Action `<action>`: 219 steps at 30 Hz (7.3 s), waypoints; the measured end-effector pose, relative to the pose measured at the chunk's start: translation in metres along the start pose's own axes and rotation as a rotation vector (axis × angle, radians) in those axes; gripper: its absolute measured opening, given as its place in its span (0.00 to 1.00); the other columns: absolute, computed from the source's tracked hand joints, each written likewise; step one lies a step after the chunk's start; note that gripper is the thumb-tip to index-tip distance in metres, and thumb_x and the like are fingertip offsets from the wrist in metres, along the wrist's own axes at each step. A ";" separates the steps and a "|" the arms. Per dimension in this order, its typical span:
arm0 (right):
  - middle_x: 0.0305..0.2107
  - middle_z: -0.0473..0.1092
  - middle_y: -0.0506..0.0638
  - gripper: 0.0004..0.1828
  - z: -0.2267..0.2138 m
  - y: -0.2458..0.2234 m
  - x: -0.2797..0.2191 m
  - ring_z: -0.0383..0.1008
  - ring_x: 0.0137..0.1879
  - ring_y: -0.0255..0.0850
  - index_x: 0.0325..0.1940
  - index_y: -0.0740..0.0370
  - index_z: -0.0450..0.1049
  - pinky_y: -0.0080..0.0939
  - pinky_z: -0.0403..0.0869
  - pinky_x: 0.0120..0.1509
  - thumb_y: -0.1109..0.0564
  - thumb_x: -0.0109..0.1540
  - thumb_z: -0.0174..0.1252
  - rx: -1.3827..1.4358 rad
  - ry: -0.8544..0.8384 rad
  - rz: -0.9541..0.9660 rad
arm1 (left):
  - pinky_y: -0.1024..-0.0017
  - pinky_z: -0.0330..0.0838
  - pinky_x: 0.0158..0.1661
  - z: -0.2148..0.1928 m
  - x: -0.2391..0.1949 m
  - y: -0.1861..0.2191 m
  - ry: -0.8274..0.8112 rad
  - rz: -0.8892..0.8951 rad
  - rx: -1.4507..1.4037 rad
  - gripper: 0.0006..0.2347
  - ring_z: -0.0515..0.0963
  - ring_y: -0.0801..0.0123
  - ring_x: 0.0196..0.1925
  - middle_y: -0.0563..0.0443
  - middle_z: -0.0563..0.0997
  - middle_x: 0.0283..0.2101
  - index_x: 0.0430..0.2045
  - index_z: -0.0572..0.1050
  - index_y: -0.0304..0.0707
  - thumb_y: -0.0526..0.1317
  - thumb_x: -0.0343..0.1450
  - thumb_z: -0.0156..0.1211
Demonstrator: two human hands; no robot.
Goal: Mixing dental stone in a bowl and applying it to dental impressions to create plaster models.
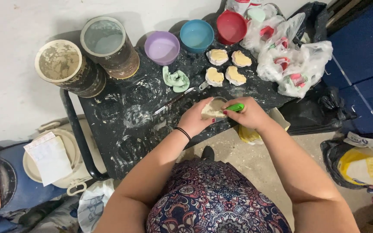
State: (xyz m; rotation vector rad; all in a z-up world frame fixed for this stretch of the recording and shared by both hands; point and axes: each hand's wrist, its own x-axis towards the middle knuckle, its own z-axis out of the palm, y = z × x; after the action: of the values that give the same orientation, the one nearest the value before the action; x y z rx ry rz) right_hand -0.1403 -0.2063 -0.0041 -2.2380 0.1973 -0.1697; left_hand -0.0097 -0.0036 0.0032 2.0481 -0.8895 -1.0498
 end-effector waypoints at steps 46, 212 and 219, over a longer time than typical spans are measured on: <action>0.52 0.75 0.54 0.21 -0.022 0.026 0.122 0.75 0.61 0.53 0.66 0.50 0.75 0.55 0.73 0.63 0.57 0.67 0.57 -0.313 0.081 0.129 | 0.41 0.66 0.65 -0.025 -0.046 0.008 -0.018 0.089 -0.155 0.49 0.60 0.29 0.73 0.24 0.45 0.78 0.78 0.38 0.43 0.41 0.68 0.72; 0.31 0.81 0.58 0.08 0.001 0.014 0.014 0.81 0.39 0.54 0.44 0.57 0.85 0.53 0.77 0.49 0.55 0.63 0.67 -0.034 -0.012 -0.186 | 0.55 0.60 0.72 -0.009 -0.006 -0.002 -0.060 0.045 -0.035 0.43 0.61 0.45 0.76 0.31 0.56 0.76 0.77 0.45 0.49 0.43 0.68 0.69; 0.32 0.81 0.58 0.08 0.024 0.001 -0.019 0.82 0.40 0.57 0.42 0.59 0.86 0.54 0.78 0.47 0.54 0.62 0.67 0.068 0.067 -0.081 | 0.57 0.59 0.73 -0.004 -0.001 -0.004 -0.050 0.037 -0.058 0.43 0.60 0.48 0.77 0.33 0.57 0.75 0.77 0.45 0.49 0.43 0.68 0.70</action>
State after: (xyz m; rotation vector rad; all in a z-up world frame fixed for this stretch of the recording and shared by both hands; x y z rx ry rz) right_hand -0.1545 -0.1842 -0.0208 -2.1756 0.1348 -0.2907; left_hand -0.0059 0.0005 0.0028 1.9584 -0.9078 -1.0985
